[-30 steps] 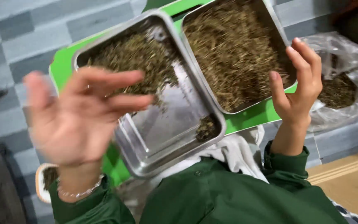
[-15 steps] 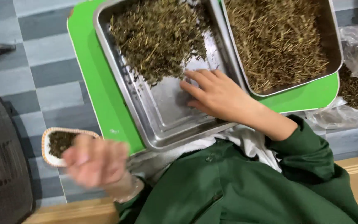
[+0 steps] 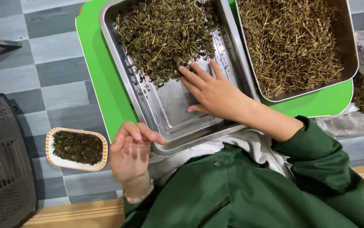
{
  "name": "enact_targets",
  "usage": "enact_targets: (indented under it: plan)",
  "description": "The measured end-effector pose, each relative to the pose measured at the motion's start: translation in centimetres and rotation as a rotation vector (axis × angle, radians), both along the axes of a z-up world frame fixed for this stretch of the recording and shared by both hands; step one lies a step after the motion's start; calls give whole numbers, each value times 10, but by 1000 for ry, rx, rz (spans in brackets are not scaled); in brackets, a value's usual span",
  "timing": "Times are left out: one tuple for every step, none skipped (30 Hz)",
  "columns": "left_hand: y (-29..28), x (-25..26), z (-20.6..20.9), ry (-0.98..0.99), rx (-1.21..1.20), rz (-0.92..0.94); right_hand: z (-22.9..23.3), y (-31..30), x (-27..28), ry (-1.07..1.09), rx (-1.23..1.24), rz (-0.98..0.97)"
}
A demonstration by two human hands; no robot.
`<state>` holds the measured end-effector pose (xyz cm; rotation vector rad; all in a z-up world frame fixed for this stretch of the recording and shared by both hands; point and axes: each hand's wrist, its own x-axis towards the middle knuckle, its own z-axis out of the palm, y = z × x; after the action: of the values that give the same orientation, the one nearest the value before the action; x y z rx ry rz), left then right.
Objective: Sorting dried tea leaves by hand to remove stems and debris
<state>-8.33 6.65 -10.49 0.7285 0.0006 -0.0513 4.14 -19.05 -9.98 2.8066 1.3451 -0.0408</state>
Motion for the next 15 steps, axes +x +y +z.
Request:
enact_targets:
  plan:
    - [-2, -1, 0, 5, -1, 2, 0, 0, 0, 5, -1, 2]
    - [-2, 0, 1, 1, 20, 9, -1, 1, 1, 2, 20, 10]
    - [-3, 0, 3, -3, 41, 15, 0, 1, 3, -1, 40, 18]
    - [-3, 0, 3, -6, 46, 16, 3, 4, 5, -4, 44, 19]
    - [-4, 0, 4, -7, 69, 18, 6, 6, 7, 12, 56, 46]
    - [-6, -1, 3, -4, 87, 17, 8, 7, 7, 32, 63, 69]
    - [-6, 0, 4, -3, 88, 14, 3, 7, 7, 33, 64, 66]
    - [-8, 0, 4, 3, 103, 20, -1, 6, 6, 4, 55, 81]
    - [-9, 1, 4, 8, 118, 27, -6, 5, 6, -24, 45, 95]
    - [-9, 1, 2, 7, 116, 27, -8, 2, 5, -25, 43, 96]
    - [-10, 2, 0, 12, 116, 23, -9, 0, 3, -22, 63, 93]
    - [-10, 2, -1, 18, 118, 20, -11, -2, 1, -18, 86, 92]
    - [-10, 2, -2, 19, 118, 23, -11, -4, 3, -17, 87, 94]
    - [-11, 2, -3, 26, 115, 32, -11, -7, 4, -38, 116, 110]
    - [-11, 2, -4, 33, 112, 42, -11, -10, 5, -59, 146, 126]
